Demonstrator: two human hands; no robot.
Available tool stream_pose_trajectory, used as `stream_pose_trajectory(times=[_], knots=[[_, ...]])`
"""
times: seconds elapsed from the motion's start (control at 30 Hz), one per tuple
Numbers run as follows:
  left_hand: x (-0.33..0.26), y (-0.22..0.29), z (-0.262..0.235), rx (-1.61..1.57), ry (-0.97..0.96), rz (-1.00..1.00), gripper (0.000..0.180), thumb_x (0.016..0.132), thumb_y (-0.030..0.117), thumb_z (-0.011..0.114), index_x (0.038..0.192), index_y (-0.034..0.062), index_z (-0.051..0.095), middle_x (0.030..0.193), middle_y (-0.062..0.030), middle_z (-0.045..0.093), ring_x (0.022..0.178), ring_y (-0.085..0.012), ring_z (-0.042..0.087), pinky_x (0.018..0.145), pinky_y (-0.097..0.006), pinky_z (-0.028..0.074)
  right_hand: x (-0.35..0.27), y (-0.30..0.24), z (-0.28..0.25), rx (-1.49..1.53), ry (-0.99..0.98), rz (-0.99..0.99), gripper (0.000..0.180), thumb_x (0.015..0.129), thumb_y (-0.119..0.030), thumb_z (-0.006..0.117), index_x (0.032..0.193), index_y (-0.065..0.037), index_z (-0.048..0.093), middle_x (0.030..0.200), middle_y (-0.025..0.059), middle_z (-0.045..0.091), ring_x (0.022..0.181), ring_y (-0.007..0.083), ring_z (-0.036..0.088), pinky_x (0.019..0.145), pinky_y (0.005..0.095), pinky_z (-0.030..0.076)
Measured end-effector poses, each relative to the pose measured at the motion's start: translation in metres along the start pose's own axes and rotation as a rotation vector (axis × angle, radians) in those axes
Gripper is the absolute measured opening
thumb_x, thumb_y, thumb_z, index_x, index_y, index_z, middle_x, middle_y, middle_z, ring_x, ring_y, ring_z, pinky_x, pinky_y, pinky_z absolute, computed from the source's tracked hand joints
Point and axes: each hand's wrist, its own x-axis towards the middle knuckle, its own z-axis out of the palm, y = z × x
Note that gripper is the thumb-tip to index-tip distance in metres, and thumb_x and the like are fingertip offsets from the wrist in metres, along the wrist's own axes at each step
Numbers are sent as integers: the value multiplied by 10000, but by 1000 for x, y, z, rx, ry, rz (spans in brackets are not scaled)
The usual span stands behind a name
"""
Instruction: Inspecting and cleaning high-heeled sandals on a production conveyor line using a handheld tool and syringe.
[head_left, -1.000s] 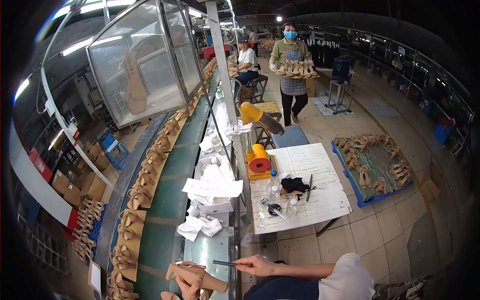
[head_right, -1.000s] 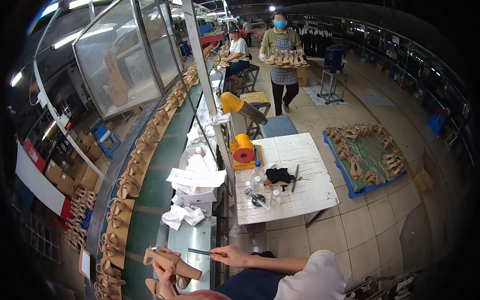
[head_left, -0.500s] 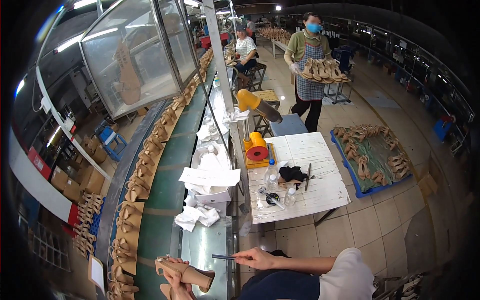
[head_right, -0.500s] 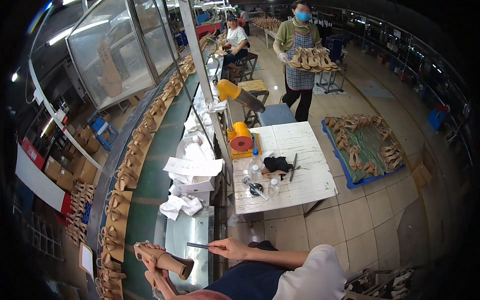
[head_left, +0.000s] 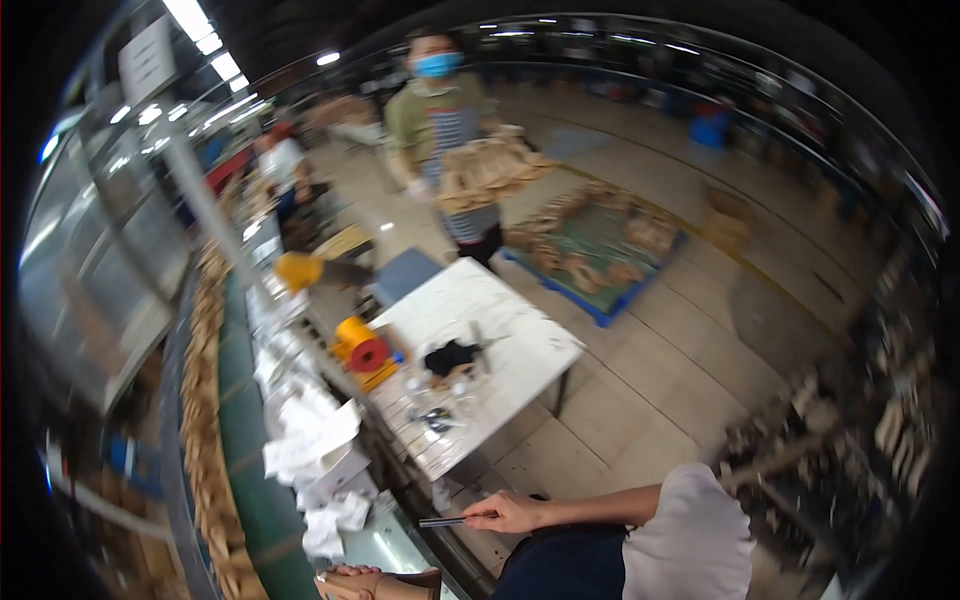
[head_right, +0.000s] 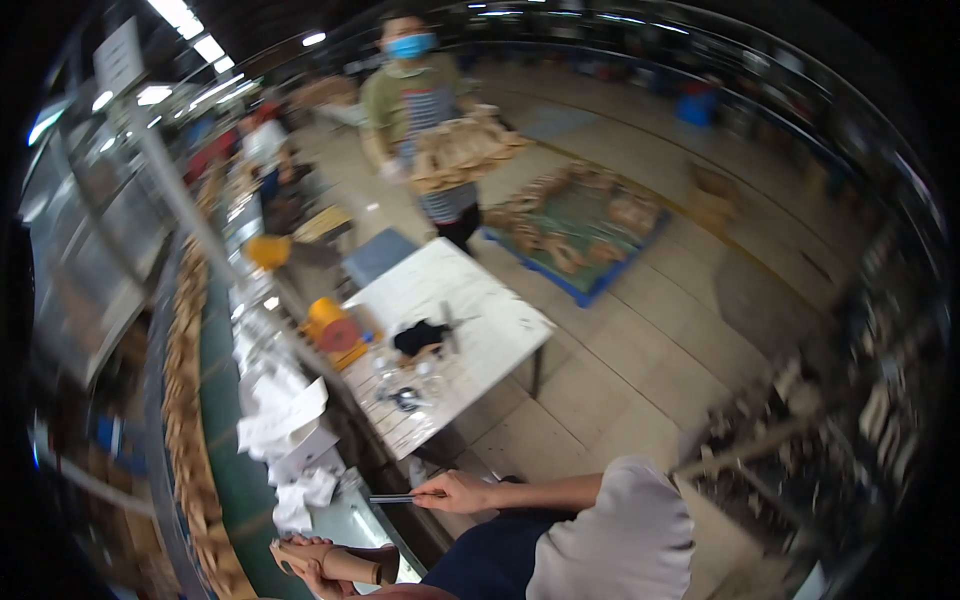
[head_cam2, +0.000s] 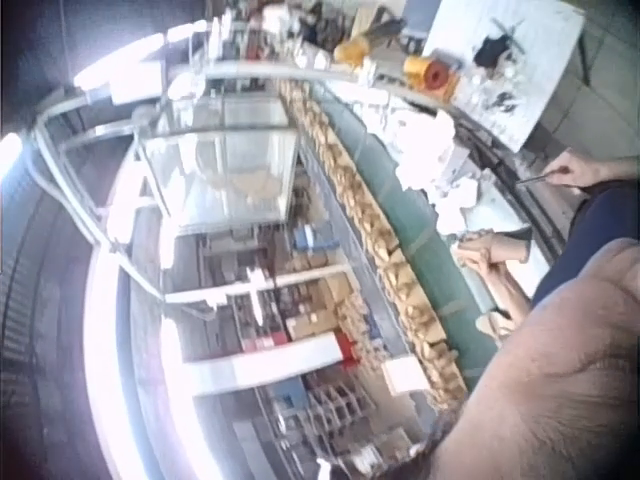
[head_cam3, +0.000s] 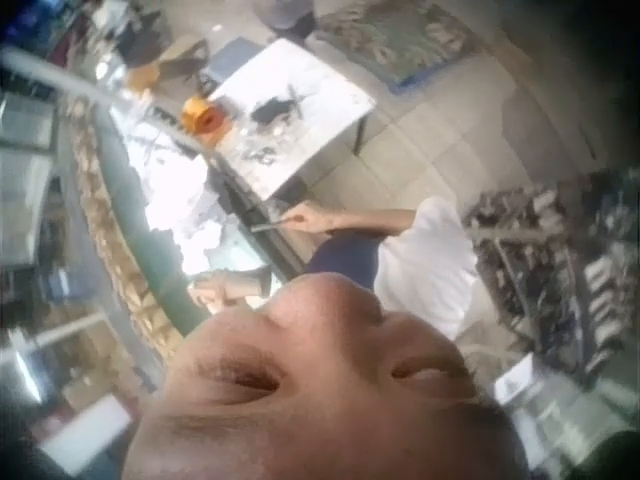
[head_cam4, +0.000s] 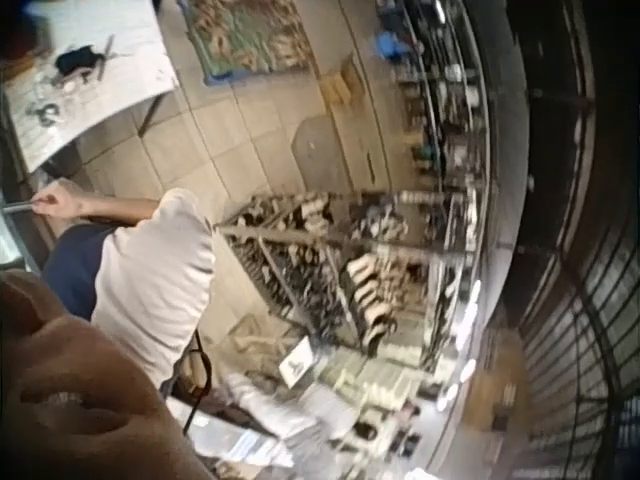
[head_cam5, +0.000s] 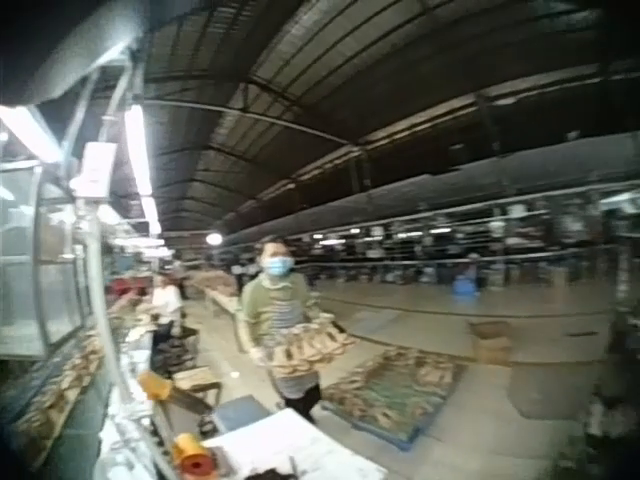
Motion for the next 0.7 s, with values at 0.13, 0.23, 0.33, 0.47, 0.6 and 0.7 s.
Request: stream_pose_trajectory(times=[0.13, 0.23, 0.33, 0.47, 0.6, 0.7], knots=[[32, -33, 50, 7, -278, -158, 565, 674, 82, 730, 1148, -2, 434, 1023, -129, 538, 891, -213, 550, 789, -350, 491, -48, -4, -19, 18, 204, 34, 316, 881, -298, 542, 1066, -48, 603, 703, 57, 610, 614, 98, 522, 553, 279, 402], [43, -55, 95, 0, -454, -215, 546, 672, 81, 742, 1129, -9, 458, 1018, -130, 553, 887, -207, 557, 784, -338, 490, -84, -10, -30, -58, 275, 127, 313, 895, -273, 540, 1103, -45, 588, 724, 18, 603, 638, 58, 489, 580, 240, 407], [37, -68, 126, 22, -581, -265, 527, 669, 80, 755, 1110, -16, 483, 1012, -131, 569, 882, -200, 563, 778, -327, 489, -117, -6, -29, 6, 455, 133, 324, 898, -291, 533, 1109, -52, 587, 731, 23, 608, 649, 53, 487, 594, 244, 409], [29, -77, 138, 112, -696, -346, 502, 666, 78, 772, 1084, -26, 516, 1005, -132, 590, 876, -192, 571, 771, -312, 488, -142, -16, -35, 25, 592, 183, 332, 900, -286, 528, 1122, -44, 577, 752, 26, 617, 664, 51, 486, 606, 242, 412], [30, -90, 132, 315, -704, -315, 497, 616, 89, 806, 1022, 4, 534, 935, -92, 591, 829, -163, 558, 741, -296, 477, -161, -24, -43, 67, 660, 166, 340, 897, -276, 531, 1134, -34, 565, 762, 30, 622, 666, 59, 492, 609, 248, 416], [34, -113, 143, 309, -711, -383, 515, 622, 83, 789, 1048, 8, 509, 948, -96, 578, 839, -173, 555, 747, -308, 479, -176, -13, -53, 92, 707, 225, 329, 881, -279, 551, 1093, -28, 581, 795, 93, 647, 684, 117, 570, 638, 277, 443]])
